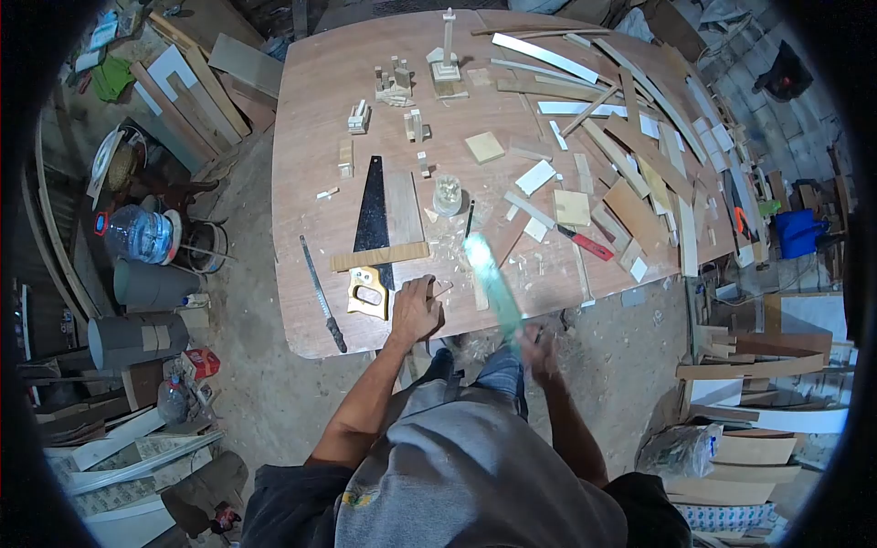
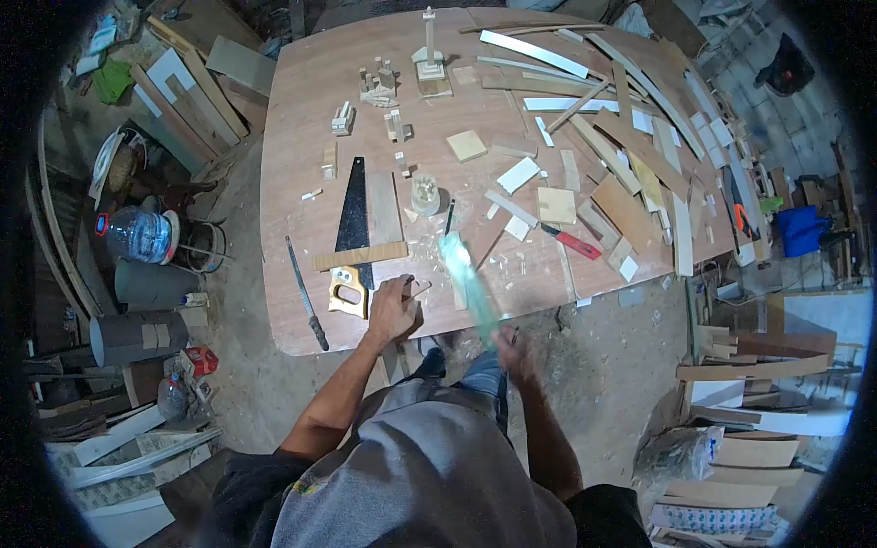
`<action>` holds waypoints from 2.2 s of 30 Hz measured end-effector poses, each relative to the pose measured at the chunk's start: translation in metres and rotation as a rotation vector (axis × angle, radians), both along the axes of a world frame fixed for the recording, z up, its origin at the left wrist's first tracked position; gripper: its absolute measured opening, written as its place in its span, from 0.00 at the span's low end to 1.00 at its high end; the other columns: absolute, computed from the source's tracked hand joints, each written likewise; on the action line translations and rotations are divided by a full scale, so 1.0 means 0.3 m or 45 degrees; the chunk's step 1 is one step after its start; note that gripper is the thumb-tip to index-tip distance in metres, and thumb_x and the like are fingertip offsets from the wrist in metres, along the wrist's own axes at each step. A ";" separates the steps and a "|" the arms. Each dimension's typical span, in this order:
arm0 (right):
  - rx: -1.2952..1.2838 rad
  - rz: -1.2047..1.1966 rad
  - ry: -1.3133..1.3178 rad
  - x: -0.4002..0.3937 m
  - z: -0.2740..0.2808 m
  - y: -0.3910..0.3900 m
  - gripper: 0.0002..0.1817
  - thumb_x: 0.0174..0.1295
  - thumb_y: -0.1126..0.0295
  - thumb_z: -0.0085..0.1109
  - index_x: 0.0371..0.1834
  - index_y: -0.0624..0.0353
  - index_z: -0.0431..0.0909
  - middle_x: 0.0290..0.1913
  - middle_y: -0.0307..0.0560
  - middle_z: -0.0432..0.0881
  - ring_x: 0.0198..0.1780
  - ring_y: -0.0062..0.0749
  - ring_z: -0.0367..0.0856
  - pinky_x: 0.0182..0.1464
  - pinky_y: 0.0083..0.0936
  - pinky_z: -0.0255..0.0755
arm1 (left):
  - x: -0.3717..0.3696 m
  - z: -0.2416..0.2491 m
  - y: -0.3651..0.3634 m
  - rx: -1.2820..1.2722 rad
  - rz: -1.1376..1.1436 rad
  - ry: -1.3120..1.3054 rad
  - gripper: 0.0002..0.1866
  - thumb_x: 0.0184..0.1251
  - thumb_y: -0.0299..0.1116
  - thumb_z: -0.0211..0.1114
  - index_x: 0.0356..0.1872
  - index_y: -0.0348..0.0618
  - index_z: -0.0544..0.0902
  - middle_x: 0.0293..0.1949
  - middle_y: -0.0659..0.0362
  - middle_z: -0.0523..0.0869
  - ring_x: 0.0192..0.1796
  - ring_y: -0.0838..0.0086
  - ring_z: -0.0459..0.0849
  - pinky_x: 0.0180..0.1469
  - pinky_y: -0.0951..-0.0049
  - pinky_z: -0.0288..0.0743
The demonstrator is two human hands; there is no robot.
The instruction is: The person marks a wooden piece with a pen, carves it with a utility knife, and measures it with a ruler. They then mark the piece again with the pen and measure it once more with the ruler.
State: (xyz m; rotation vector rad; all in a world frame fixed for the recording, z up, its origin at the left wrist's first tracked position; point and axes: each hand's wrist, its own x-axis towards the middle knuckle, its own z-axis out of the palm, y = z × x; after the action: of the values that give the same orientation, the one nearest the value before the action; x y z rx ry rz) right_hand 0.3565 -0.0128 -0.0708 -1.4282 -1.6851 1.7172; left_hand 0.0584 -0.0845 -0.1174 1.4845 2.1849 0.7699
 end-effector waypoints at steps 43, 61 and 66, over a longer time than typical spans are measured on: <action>-0.148 0.082 -0.256 -0.073 -0.240 -0.237 0.15 0.69 0.61 0.65 0.46 0.64 0.85 0.37 0.44 0.87 0.40 0.28 0.83 0.47 0.28 0.76 | 0.002 -0.148 0.021 0.170 0.238 -0.217 0.21 0.56 0.33 0.75 0.52 0.38 0.87 0.46 0.44 0.89 0.49 0.54 0.87 0.57 0.61 0.77; -0.107 0.182 -0.251 -0.063 -0.287 -0.238 0.15 0.68 0.62 0.65 0.42 0.65 0.84 0.32 0.46 0.84 0.35 0.29 0.80 0.43 0.29 0.75 | 0.000 -0.153 0.021 0.142 0.249 -0.303 0.20 0.56 0.32 0.75 0.51 0.41 0.88 0.48 0.45 0.89 0.54 0.52 0.84 0.62 0.58 0.73; -0.049 0.294 -0.293 -0.061 -0.285 -0.228 0.18 0.70 0.58 0.61 0.43 0.66 0.83 0.33 0.52 0.85 0.36 0.40 0.84 0.44 0.34 0.76 | -0.004 -0.169 0.021 0.165 0.242 -0.300 0.19 0.56 0.31 0.75 0.50 0.41 0.88 0.47 0.46 0.89 0.52 0.52 0.84 0.61 0.58 0.74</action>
State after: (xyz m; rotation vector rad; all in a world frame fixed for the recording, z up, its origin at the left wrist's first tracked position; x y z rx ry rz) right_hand 0.3383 -0.0813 -0.1563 -1.5512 -2.0188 1.7666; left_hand 0.0573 -0.0781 -0.1680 1.1842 2.1488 1.1088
